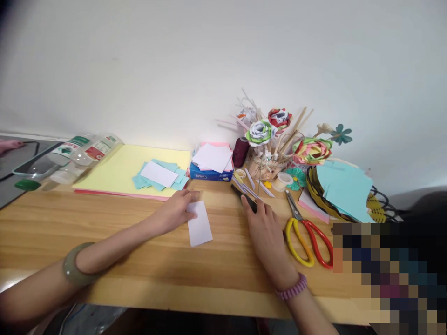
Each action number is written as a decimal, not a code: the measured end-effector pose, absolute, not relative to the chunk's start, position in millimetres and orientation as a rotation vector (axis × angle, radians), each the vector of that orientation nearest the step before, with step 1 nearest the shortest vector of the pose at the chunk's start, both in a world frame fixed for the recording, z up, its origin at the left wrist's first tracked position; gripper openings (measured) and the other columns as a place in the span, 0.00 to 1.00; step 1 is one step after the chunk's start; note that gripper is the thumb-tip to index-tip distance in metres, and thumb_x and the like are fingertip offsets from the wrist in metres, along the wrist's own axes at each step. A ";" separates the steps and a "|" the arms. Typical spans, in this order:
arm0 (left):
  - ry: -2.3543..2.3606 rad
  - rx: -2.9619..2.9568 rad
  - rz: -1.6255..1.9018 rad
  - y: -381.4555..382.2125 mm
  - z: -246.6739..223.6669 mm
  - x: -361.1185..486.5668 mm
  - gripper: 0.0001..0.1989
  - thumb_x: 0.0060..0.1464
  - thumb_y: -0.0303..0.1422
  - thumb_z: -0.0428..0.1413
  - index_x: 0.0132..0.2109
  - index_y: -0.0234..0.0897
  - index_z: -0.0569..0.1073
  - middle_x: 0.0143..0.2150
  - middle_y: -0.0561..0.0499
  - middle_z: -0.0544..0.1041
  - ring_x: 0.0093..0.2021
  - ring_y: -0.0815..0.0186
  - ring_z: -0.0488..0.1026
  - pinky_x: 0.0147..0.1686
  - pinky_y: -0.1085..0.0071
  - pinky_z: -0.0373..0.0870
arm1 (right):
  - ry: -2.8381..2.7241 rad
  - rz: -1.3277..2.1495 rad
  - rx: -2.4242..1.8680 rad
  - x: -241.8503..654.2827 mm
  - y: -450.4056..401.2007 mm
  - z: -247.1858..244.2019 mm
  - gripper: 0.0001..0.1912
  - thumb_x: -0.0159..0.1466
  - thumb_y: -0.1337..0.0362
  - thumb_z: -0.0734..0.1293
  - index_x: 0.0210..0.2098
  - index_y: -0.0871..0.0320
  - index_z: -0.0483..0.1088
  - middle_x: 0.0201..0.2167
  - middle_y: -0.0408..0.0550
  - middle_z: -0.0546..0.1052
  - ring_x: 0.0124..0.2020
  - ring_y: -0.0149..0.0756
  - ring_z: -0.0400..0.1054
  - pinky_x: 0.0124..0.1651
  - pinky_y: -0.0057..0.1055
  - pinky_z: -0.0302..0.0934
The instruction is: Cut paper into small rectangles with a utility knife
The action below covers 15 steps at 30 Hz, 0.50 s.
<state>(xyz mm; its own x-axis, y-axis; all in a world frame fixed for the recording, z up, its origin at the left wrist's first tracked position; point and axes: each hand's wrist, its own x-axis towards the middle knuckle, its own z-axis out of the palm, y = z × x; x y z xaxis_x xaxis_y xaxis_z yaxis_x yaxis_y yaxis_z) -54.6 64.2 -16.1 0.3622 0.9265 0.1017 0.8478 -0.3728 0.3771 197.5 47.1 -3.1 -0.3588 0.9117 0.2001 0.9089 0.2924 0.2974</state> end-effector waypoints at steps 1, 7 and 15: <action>1.583 2.345 0.427 69.9 -15.1 -54.2 0.16 0.47 0.27 0.60 0.45 0.35 0.70 0.44 0.44 0.75 0.47 0.56 0.72 0.41 0.65 0.69 | 2.560 0.587 1.766 199.4 50.4 -4.0 0.29 0.60 0.78 0.55 0.61 0.59 0.56 0.49 0.60 0.68 0.47 0.44 0.65 0.45 0.41 0.63; 1.534 2.277 0.443 67.8 -7.2 -53.2 0.05 0.45 0.27 0.60 0.28 0.39 0.70 0.25 0.56 0.72 0.28 0.65 0.73 0.24 0.74 0.62 | 2.833 0.574 1.666 181.2 74.6 6.8 0.22 0.64 0.70 0.56 0.58 0.62 0.61 0.50 0.57 0.69 0.52 0.42 0.63 0.51 0.39 0.60; 1.813 2.087 0.730 72.9 20.1 -101.1 0.06 0.54 0.34 0.54 0.35 0.37 0.72 0.30 0.52 0.75 0.31 0.64 0.73 0.31 0.71 0.68 | 3.035 0.455 1.610 133.9 123.6 26.0 0.20 0.66 0.65 0.57 0.56 0.65 0.61 0.53 0.59 0.68 0.54 0.40 0.61 0.53 0.37 0.59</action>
